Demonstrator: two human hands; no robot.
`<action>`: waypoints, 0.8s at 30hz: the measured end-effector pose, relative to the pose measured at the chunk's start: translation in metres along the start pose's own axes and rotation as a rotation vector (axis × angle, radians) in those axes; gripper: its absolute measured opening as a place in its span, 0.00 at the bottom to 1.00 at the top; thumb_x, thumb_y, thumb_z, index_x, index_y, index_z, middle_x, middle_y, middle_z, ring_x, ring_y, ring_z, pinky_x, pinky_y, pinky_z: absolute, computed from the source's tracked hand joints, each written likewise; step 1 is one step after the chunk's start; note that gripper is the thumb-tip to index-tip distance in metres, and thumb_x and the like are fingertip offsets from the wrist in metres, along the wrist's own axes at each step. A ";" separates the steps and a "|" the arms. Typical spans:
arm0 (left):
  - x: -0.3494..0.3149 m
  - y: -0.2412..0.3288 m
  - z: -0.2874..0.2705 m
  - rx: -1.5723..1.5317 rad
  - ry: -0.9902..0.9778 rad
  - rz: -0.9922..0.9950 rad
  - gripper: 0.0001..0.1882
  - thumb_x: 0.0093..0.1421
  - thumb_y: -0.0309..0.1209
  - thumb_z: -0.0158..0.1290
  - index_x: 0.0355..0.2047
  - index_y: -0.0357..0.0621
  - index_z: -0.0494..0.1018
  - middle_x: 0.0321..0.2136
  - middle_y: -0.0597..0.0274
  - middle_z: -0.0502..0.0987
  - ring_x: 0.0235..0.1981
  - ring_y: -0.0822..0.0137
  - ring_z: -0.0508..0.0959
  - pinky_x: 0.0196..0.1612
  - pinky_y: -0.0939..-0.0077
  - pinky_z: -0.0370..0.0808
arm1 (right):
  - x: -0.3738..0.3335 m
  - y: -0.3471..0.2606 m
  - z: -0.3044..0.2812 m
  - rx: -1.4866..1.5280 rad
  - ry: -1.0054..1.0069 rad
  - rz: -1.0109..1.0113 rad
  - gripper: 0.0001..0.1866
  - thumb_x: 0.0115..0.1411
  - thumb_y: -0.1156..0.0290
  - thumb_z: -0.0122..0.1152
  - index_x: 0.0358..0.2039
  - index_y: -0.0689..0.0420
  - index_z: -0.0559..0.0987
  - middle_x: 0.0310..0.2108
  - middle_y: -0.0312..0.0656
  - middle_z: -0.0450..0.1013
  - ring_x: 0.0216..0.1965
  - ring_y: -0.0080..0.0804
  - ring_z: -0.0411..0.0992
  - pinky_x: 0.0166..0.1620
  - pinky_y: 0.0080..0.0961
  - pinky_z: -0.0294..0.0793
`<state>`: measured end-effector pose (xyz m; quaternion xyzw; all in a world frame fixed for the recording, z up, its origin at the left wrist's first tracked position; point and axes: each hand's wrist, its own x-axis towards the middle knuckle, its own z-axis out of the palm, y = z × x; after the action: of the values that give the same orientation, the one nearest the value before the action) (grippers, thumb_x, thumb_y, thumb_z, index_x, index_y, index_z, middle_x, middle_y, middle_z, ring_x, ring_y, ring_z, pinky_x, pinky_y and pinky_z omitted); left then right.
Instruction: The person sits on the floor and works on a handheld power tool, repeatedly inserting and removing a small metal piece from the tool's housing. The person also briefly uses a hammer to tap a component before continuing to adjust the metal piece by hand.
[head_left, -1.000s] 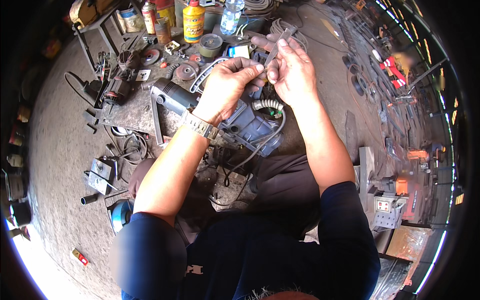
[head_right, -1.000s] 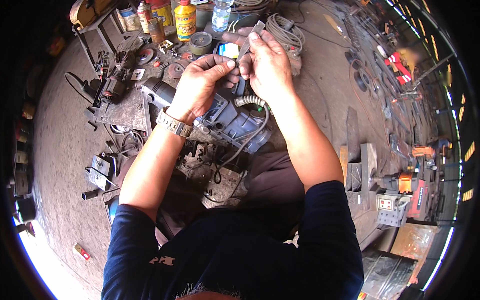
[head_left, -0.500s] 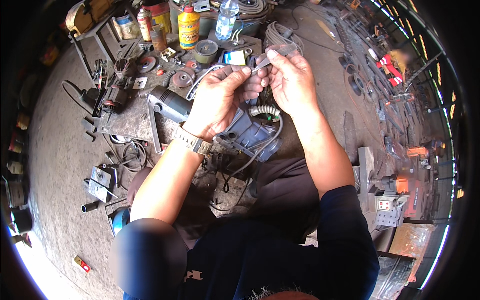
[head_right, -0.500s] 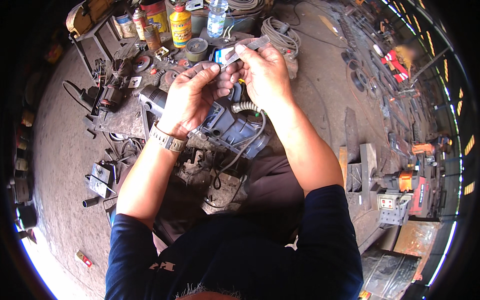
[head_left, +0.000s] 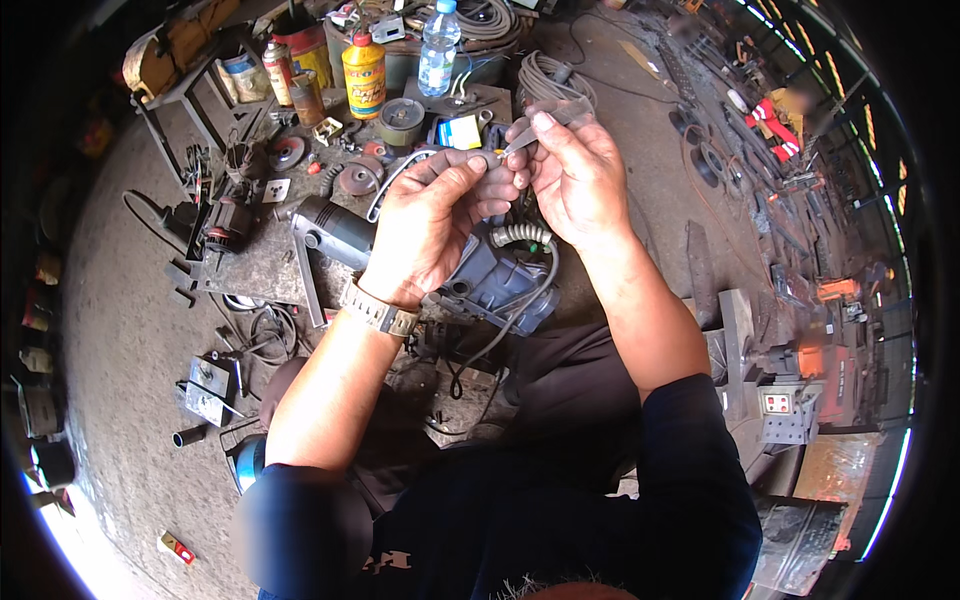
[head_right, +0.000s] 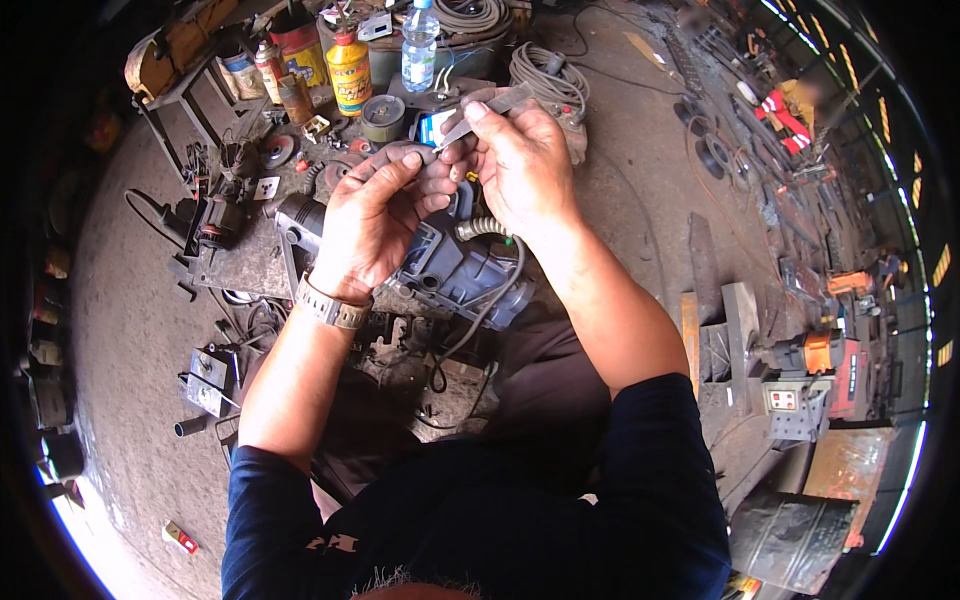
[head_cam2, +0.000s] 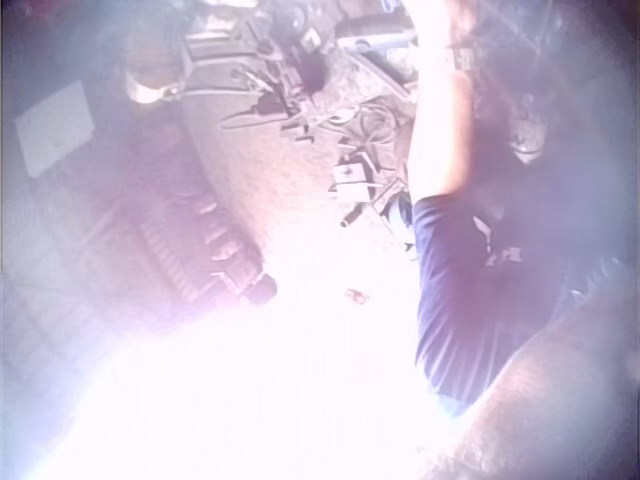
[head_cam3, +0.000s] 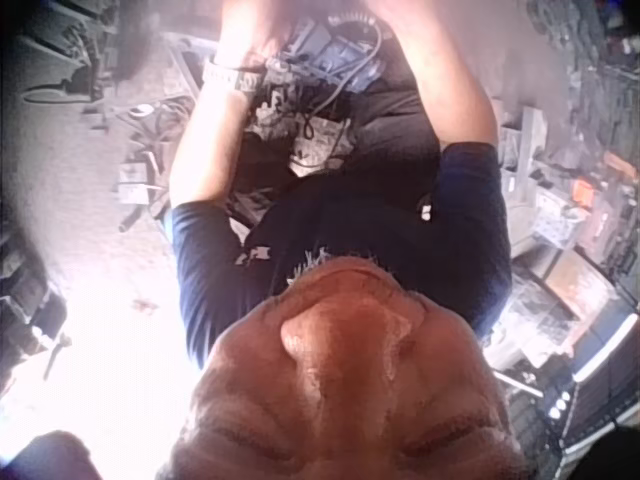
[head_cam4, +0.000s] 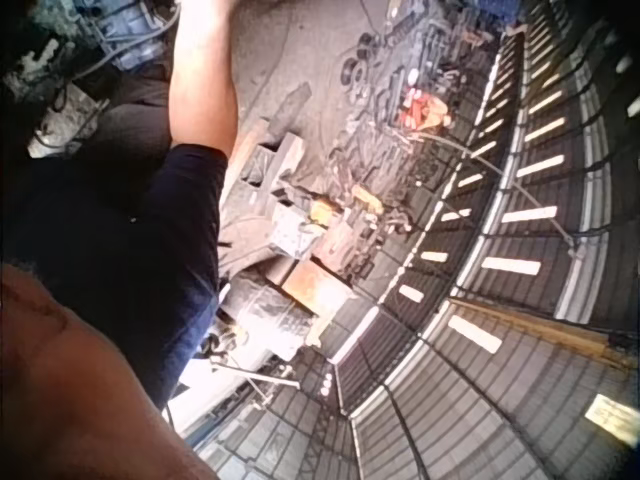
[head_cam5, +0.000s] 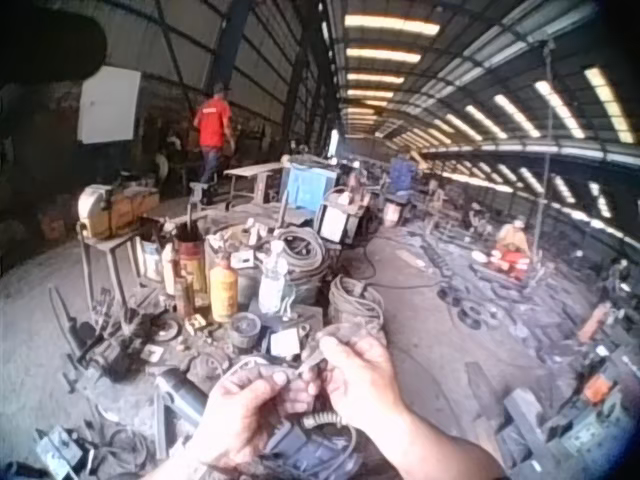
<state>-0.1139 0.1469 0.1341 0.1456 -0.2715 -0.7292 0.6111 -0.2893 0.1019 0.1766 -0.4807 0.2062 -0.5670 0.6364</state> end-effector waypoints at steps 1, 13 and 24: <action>0.000 0.000 -0.001 -0.006 -0.011 0.001 0.09 0.75 0.25 0.51 0.47 0.29 0.76 0.43 0.42 0.85 0.42 0.54 0.87 0.48 0.66 0.86 | -0.001 0.000 0.001 -0.003 -0.001 0.000 0.07 0.73 0.72 0.58 0.48 0.60 0.76 0.38 0.45 0.81 0.32 0.32 0.80 0.33 0.28 0.78; -0.001 -0.001 -0.005 0.030 -0.048 0.015 0.08 0.73 0.23 0.54 0.47 0.31 0.77 0.43 0.46 0.85 0.42 0.58 0.87 0.50 0.66 0.85 | -0.002 0.002 0.001 -0.015 -0.026 0.003 0.06 0.74 0.73 0.58 0.48 0.60 0.75 0.38 0.46 0.82 0.31 0.31 0.80 0.32 0.28 0.79; -0.001 -0.005 -0.005 0.175 0.109 0.048 0.08 0.70 0.26 0.59 0.44 0.33 0.78 0.38 0.53 0.86 0.36 0.65 0.85 0.43 0.72 0.83 | -0.004 0.016 0.010 -0.028 0.075 0.006 0.03 0.73 0.77 0.59 0.44 0.62 0.77 0.33 0.45 0.80 0.28 0.33 0.80 0.29 0.29 0.83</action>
<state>-0.1150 0.1472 0.1274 0.2313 -0.3041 -0.6786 0.6272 -0.2736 0.1079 0.1665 -0.4673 0.2392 -0.5796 0.6233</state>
